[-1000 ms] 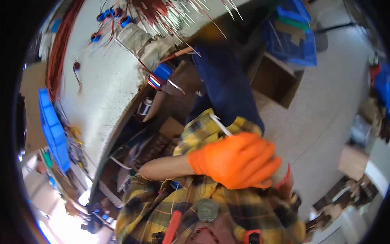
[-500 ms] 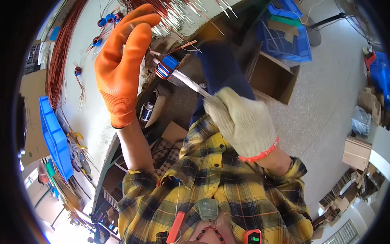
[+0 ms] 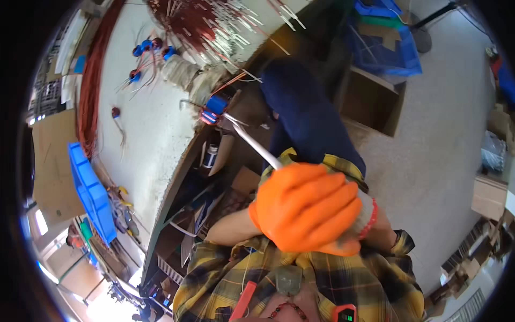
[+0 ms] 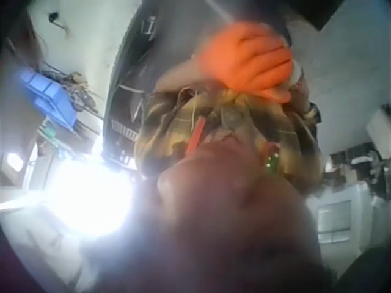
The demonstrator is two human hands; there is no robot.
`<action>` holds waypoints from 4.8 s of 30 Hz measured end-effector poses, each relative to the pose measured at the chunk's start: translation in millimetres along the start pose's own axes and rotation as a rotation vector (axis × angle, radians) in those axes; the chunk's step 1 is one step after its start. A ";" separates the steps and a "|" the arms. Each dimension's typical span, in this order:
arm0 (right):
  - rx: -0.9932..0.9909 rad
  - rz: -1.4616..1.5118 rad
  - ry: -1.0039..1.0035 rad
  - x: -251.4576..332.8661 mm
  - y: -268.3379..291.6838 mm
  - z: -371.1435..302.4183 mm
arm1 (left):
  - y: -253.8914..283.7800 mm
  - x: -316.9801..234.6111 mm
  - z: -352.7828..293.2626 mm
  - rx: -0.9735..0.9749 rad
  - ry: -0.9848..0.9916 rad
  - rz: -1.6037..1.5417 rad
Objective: Assembling and wiring copper coils at a workbench using various tools and components.
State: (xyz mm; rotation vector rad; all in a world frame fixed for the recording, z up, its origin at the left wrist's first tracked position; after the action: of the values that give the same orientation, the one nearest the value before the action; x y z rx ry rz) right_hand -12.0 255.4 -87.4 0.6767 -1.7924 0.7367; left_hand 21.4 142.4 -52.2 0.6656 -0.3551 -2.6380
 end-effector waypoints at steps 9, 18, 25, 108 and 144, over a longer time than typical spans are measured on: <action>-0.137 -0.538 0.022 -15.2 -4.5 -34.3 | 103.0 92.9 82.3 -0.073 -0.505 0.499; -0.391 -0.546 -0.006 36.8 -17.9 -2.3 | 113.6 126.9 43.0 -0.001 0.509 0.108; -0.160 -0.116 -0.132 38.5 -5.6 13.9 | 109.4 119.9 36.9 -0.109 0.418 0.334; -0.638 -0.069 0.011 -42.9 39.0 3.7 | 233.8 146.3 4.0 0.574 0.484 1.056; -0.622 -0.098 0.120 -60.3 11.7 23.5 | 177.1 118.7 -22.3 0.244 0.559 1.032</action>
State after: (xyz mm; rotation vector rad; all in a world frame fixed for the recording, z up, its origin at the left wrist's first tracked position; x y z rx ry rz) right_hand -16.4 251.6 -152.9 0.2902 -1.7323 0.1250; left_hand -8.2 -69.8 -59.6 0.9297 -0.6338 -1.3876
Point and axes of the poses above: each hand's wrist, its own z-axis towards the middle knuckle, its own y-axis out of the back of the hand, x = y × z, the point moved 2 cm from there along z, towards the middle knuckle, and after that the axes turned 1 degree about y, right-handed, at the moved point
